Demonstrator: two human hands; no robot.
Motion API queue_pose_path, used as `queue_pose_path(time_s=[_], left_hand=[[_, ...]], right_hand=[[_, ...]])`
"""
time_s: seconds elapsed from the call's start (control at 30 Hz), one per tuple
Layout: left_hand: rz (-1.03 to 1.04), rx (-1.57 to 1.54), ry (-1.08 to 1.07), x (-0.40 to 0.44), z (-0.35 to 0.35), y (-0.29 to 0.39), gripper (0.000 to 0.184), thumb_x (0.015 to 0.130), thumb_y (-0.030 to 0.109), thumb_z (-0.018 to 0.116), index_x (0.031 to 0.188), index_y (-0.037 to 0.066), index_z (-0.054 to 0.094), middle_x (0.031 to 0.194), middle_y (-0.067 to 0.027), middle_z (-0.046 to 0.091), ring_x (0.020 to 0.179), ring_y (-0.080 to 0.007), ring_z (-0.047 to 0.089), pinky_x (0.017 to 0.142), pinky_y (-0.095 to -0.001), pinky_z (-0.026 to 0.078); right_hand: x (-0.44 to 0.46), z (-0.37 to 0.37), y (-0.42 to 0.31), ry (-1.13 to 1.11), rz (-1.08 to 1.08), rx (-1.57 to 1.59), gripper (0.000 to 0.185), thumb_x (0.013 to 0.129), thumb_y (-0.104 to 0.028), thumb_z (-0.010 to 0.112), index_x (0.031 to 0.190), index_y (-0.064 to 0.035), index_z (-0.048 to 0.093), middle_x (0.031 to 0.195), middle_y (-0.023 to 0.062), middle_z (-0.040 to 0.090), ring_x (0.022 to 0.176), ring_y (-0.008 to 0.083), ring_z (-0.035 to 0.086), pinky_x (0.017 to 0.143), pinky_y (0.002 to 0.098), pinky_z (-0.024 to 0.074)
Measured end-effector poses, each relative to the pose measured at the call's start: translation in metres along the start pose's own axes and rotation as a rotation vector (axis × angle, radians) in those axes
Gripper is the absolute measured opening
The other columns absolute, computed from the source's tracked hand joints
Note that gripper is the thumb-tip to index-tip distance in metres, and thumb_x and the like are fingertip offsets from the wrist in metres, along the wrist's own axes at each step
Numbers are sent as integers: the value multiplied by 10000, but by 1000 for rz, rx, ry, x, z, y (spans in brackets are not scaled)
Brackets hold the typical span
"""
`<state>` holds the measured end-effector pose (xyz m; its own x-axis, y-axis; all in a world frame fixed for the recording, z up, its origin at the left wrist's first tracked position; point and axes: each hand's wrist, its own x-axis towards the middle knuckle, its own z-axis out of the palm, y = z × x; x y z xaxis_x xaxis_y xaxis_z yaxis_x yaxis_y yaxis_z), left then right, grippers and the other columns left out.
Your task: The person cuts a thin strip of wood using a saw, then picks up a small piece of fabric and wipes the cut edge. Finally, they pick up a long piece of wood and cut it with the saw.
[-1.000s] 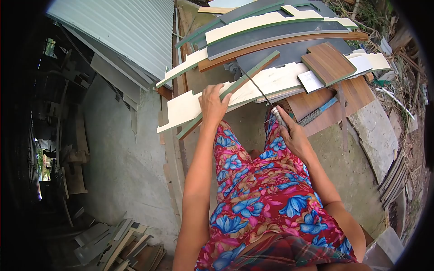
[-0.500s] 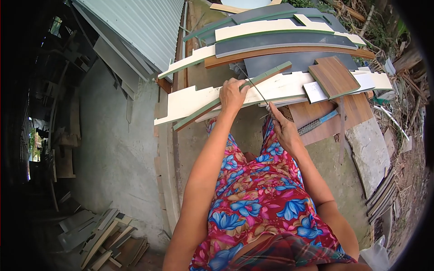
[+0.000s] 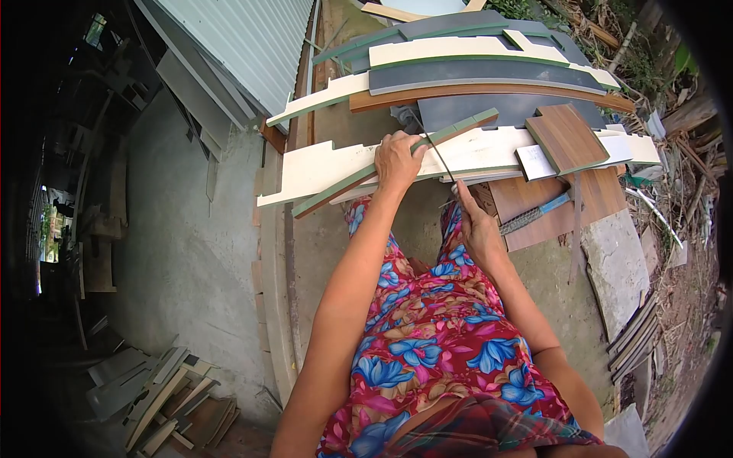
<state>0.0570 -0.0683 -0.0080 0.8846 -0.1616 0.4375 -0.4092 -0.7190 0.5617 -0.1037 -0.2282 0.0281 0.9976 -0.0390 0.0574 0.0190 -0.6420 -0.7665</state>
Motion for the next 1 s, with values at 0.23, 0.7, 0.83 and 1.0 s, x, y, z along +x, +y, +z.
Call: queue_pose_path(time_s=[0.23, 0.7, 0.83, 1.0], left_hand=[[25, 48, -18, 0, -3, 3, 233, 795, 212, 763, 984, 76, 757, 939, -73, 681, 907, -312, 619, 792, -434, 501], [60, 31, 28, -5, -1, 1, 225, 785, 201, 763, 966, 68, 756, 909, -85, 671, 877, -325, 612, 762, -450, 497], [60, 26, 35, -3, 1, 1, 228, 783, 212, 763, 966, 75, 757, 903, -90, 671, 875, -328, 613, 756, -454, 498], [37, 43, 28, -3, -1, 2, 225, 789, 220, 758, 965, 81, 759, 908, -87, 675, 872, -330, 615, 755, -456, 501]], right_hand=[[83, 28, 2, 56, -129, -74, 526, 946, -54, 453, 1469, -65, 399, 872, 363, 620, 866, 509, 625, 775, 549, 469], [-15, -11, 1, -29, -60, -69, 520, 965, -37, 455, 1479, -88, 390, 925, 380, 611, 906, 515, 619, 766, 551, 464], [45, 2, 5, -47, -78, -130, 505, 981, -61, 433, 1483, -91, 387, 953, 383, 604, 931, 511, 617, 778, 549, 472], [96, 31, 10, 35, -209, -62, 479, 996, -85, 413, 1475, -76, 391, 969, 382, 607, 966, 510, 607, 809, 541, 479]])
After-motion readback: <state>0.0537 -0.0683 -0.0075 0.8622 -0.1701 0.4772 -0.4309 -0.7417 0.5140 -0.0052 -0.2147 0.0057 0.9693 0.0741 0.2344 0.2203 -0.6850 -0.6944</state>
